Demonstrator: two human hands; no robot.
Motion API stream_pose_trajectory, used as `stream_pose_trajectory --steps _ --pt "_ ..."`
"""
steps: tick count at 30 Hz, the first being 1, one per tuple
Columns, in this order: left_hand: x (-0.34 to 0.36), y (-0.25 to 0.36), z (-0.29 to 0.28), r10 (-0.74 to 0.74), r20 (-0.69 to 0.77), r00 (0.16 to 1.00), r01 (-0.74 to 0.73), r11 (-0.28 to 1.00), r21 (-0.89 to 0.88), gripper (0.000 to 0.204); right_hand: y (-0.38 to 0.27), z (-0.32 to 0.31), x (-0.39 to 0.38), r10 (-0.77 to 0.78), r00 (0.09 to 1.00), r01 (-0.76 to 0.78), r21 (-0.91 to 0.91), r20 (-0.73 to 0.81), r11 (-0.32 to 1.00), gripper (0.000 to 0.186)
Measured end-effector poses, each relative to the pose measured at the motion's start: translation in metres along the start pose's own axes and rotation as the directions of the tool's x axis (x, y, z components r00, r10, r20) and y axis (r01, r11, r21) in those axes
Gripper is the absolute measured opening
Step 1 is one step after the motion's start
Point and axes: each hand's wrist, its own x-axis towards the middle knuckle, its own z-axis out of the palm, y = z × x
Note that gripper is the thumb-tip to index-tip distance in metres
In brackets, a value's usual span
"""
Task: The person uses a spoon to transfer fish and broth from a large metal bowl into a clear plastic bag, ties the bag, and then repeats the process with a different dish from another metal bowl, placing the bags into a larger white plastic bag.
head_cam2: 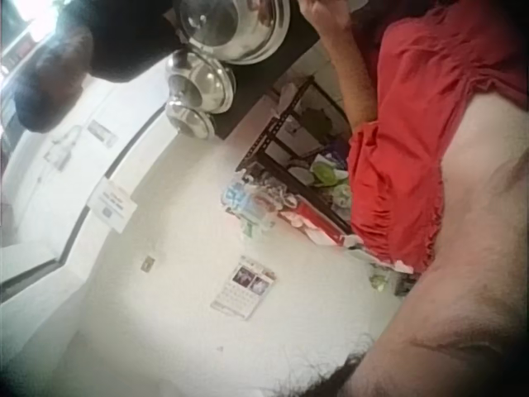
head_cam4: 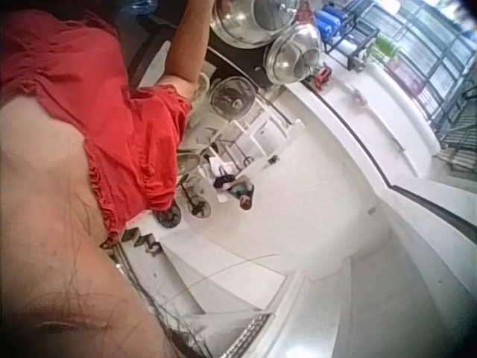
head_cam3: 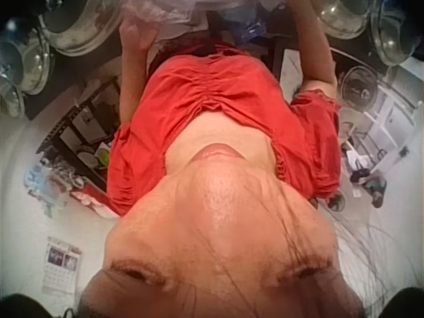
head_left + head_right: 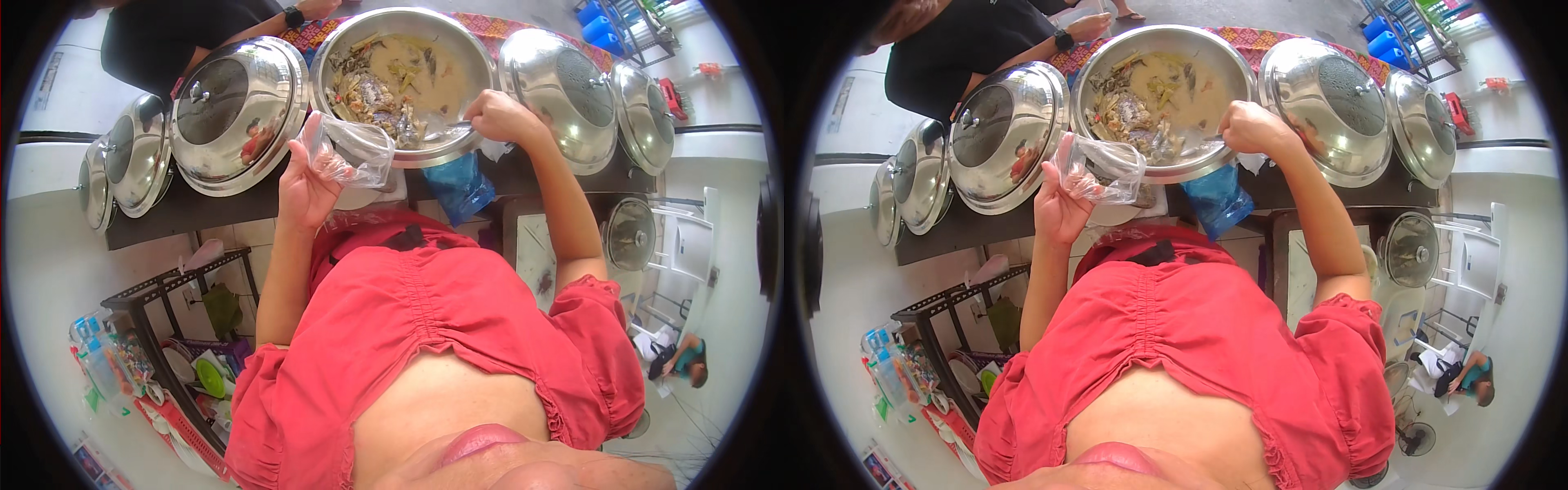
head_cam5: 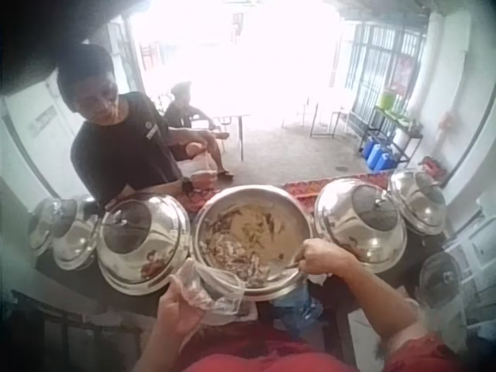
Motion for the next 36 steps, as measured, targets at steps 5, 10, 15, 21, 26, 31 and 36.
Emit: stream_pose_trajectory --steps 5,10,15,21,26,31,36 --pt "0.004 0.004 -0.003 -0.043 0.013 0.999 0.043 0.999 -0.008 0.051 0.002 -0.012 -0.013 -0.008 0.999 0.004 0.128 0.034 0.992 0.033" --pt "0.003 0.012 -0.002 -0.083 -0.007 0.997 0.083 0.997 0.009 0.051 -0.032 -0.026 -0.017 0.129 0.972 -0.195 -0.374 -0.194 0.907 0.023" --pt "0.000 0.017 -0.013 -0.116 0.032 0.993 0.118 0.991 -0.058 0.049 -0.078 -0.034 -0.011 0.233 0.972 -0.215 -0.468 -0.020 0.857 0.019" --pt "0.000 0.015 -0.010 -0.152 0.062 0.986 0.154 0.987 -0.034 0.051 -0.015 0.000 -0.005 -0.012 0.997 0.001 0.159 0.072 0.987 0.028" --pt "0.003 0.021 -0.008 -0.237 -0.211 0.948 0.252 0.967 0.047 0.057 -0.016 -0.017 -0.049 0.087 0.994 -0.075 0.170 -0.066 0.983 0.031" --pt "0.013 0.019 -0.036 -0.237 0.166 0.957 0.257 0.961 -0.105 0.050 -0.030 -0.027 -0.061 0.261 0.961 -0.197 0.448 -0.086 0.872 0.029" --pt "0.021 0.023 -0.019 -0.205 0.077 0.976 0.210 0.976 -0.056 0.049 -0.054 -0.030 -0.059 0.165 0.978 -0.076 0.508 -0.131 0.858 0.030"
